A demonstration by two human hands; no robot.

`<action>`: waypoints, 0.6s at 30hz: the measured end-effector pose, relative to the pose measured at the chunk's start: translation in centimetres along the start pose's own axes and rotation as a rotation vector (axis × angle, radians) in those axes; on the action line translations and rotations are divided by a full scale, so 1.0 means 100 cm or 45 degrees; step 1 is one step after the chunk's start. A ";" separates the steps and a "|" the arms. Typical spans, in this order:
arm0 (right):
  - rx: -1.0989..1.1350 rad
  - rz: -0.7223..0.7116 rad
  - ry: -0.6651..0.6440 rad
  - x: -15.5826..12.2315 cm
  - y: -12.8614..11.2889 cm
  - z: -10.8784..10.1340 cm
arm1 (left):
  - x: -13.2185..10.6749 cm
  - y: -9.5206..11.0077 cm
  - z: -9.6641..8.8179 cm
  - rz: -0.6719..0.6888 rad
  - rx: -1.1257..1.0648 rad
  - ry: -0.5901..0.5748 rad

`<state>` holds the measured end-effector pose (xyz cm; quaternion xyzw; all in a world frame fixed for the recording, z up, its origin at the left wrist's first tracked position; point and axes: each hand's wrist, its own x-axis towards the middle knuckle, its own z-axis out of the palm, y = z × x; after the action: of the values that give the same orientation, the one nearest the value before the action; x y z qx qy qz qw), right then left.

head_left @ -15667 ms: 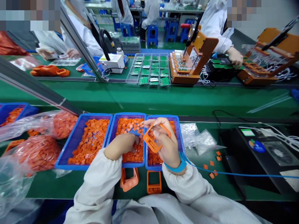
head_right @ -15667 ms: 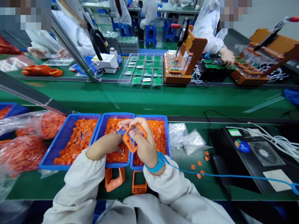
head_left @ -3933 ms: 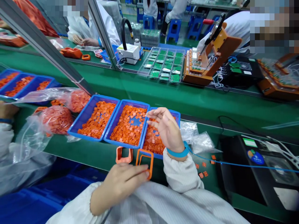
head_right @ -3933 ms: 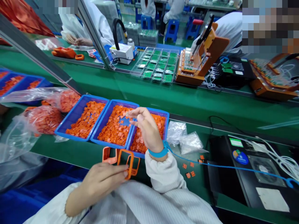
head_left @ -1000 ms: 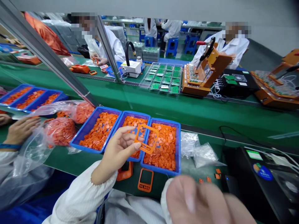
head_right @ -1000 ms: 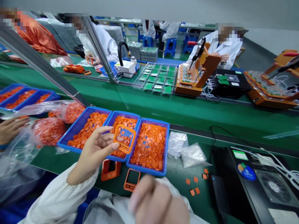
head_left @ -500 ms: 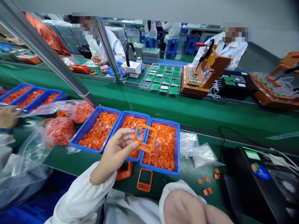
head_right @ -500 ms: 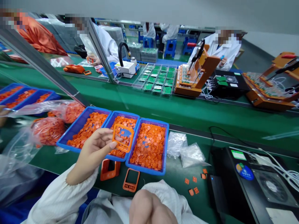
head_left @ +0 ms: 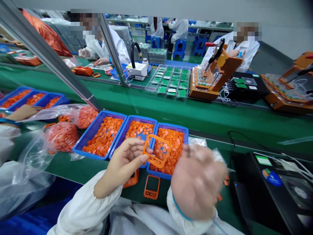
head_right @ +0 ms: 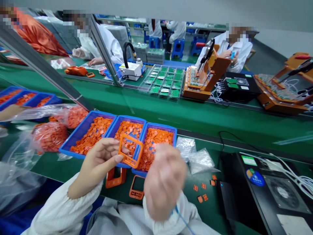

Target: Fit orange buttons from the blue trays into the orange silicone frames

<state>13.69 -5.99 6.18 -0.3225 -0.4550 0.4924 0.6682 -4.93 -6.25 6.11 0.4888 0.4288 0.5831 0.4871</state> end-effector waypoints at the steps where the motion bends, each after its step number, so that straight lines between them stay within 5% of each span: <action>1: 0.153 0.015 0.001 0.012 0.006 0.008 | -0.001 -0.001 0.002 0.011 -0.005 -0.023; 3: 0.401 0.299 -0.376 0.030 0.016 0.019 | -0.004 -0.005 0.005 0.040 -0.004 -0.058; 5: 0.514 0.486 -0.578 0.039 0.024 0.023 | -0.003 -0.011 0.002 0.061 0.054 -0.097; 8: 0.590 0.524 -0.470 0.044 0.030 0.021 | 0.008 -0.022 -0.020 0.096 0.308 -0.115; 11: 0.634 0.499 -0.323 0.051 0.029 0.015 | 0.030 -0.040 -0.055 0.081 0.860 -0.167; 15: 0.611 0.494 -0.278 0.062 0.026 0.009 | 0.052 -0.071 -0.087 -0.125 1.599 -0.727; 18: 0.594 0.511 -0.276 0.063 0.025 0.009 | 0.054 -0.089 -0.092 -0.133 1.718 -0.883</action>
<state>12.60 0.80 6.11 -0.1899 -0.3256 0.7367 0.5614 -12.90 0.27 -3.19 0.8150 0.5372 -0.0163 0.2164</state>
